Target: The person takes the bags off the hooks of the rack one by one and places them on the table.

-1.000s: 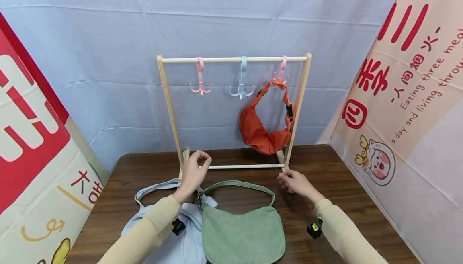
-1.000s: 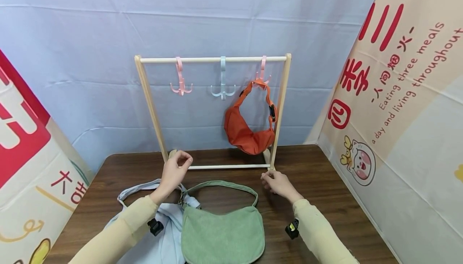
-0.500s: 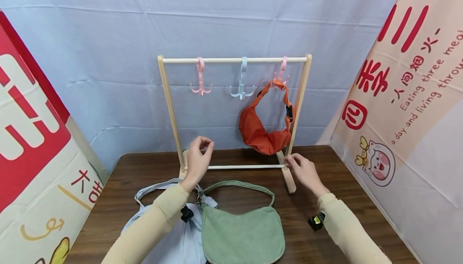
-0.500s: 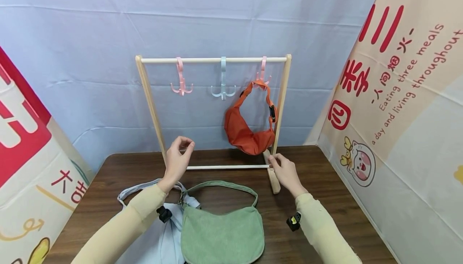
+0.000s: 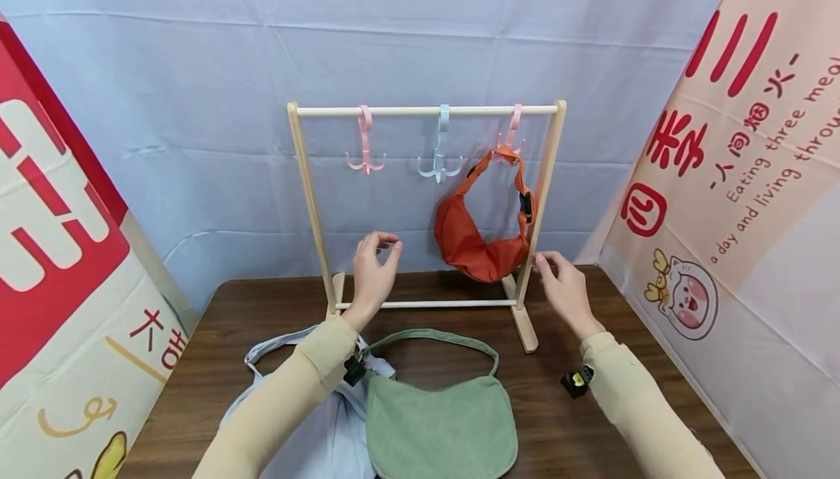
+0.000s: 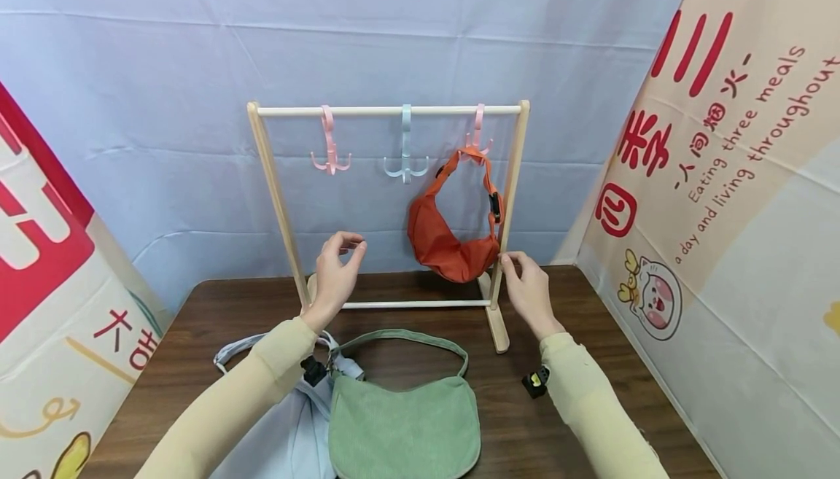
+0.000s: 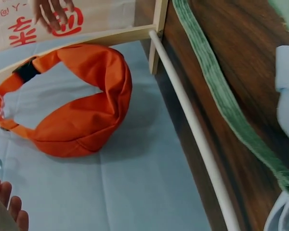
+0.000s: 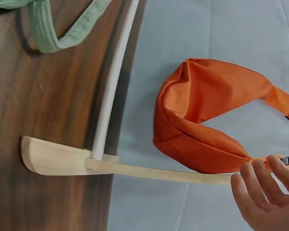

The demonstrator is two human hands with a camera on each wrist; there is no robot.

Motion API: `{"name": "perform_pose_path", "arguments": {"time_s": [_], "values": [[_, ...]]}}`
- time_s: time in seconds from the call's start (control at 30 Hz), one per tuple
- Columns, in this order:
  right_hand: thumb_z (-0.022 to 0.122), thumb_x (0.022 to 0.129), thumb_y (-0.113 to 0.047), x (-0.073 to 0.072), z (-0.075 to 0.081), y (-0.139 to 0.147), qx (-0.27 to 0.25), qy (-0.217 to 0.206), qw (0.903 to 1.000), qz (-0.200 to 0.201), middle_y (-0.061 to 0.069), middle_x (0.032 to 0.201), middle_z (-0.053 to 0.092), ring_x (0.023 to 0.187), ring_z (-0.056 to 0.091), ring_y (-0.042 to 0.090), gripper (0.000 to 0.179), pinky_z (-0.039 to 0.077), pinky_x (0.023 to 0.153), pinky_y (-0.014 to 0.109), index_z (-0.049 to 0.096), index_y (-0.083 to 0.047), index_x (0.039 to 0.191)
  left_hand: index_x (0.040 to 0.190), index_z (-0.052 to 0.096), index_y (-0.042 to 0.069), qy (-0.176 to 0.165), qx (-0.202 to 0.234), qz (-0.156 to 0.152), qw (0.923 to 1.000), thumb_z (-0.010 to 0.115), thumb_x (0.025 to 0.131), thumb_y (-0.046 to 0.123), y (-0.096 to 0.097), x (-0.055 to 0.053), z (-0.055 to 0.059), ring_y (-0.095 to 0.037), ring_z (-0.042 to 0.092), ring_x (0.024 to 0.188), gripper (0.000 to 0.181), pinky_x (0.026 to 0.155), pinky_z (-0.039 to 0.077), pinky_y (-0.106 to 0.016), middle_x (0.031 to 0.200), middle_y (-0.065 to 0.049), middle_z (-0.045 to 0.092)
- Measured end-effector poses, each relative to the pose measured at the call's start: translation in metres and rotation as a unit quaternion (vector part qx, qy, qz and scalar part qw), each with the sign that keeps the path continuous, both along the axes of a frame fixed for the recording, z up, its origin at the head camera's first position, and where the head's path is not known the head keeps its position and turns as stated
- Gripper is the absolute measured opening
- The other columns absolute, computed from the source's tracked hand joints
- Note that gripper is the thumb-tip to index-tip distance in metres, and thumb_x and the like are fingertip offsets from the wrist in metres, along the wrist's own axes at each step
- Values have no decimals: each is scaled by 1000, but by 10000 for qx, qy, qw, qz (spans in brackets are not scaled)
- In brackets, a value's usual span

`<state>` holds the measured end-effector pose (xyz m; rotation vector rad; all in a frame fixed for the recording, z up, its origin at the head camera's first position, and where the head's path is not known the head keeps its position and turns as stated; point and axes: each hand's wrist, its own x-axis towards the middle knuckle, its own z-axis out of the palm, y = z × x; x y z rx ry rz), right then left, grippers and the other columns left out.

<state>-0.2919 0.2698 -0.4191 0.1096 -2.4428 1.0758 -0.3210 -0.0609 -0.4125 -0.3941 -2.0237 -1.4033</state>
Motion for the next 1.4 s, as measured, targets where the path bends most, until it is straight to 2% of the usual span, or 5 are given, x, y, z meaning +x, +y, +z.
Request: {"name": "perform_pose_path", "arguments": {"time_s": [0.17,0.3,0.57,1.13,1.4], "values": [[42,102,-32,-4,9,0,284,366,9989,-43,19,104,66,93,62,30,41,50,80,40,61,0,118,107,65,8,-3,-166,-37,9999,61,92,21,6,-8,3,-30,54,99,20,90,43,-42,105,-8,63],[40,102,-34,-7,16,-1,317,386,9987,106,20,109,61,101,57,36,43,46,85,51,59,0,122,112,65,10,-47,-208,-107,9997,60,93,23,8,-13,6,-29,53,104,24,93,42,-46,111,-9,62],[42,102,-32,-14,33,-3,581,843,9946,193,21,111,58,101,57,37,41,47,83,52,58,1,122,122,61,13,-285,-453,-141,9985,60,93,25,17,-22,14,-23,51,115,32,99,40,-42,121,-7,60],[48,100,-24,-35,82,-7,797,1559,9844,187,23,117,57,111,52,38,35,39,95,53,59,1,121,124,60,10,-220,-615,20,9979,62,90,22,34,-42,26,-28,50,115,36,101,37,-41,123,-8,60],[49,99,-25,-45,103,-7,1031,1823,9775,243,24,116,56,110,52,39,36,40,93,54,59,2,121,124,61,10,-223,-806,111,9964,62,89,23,39,-48,32,-26,50,116,38,102,36,-40,124,-7,60]]}}
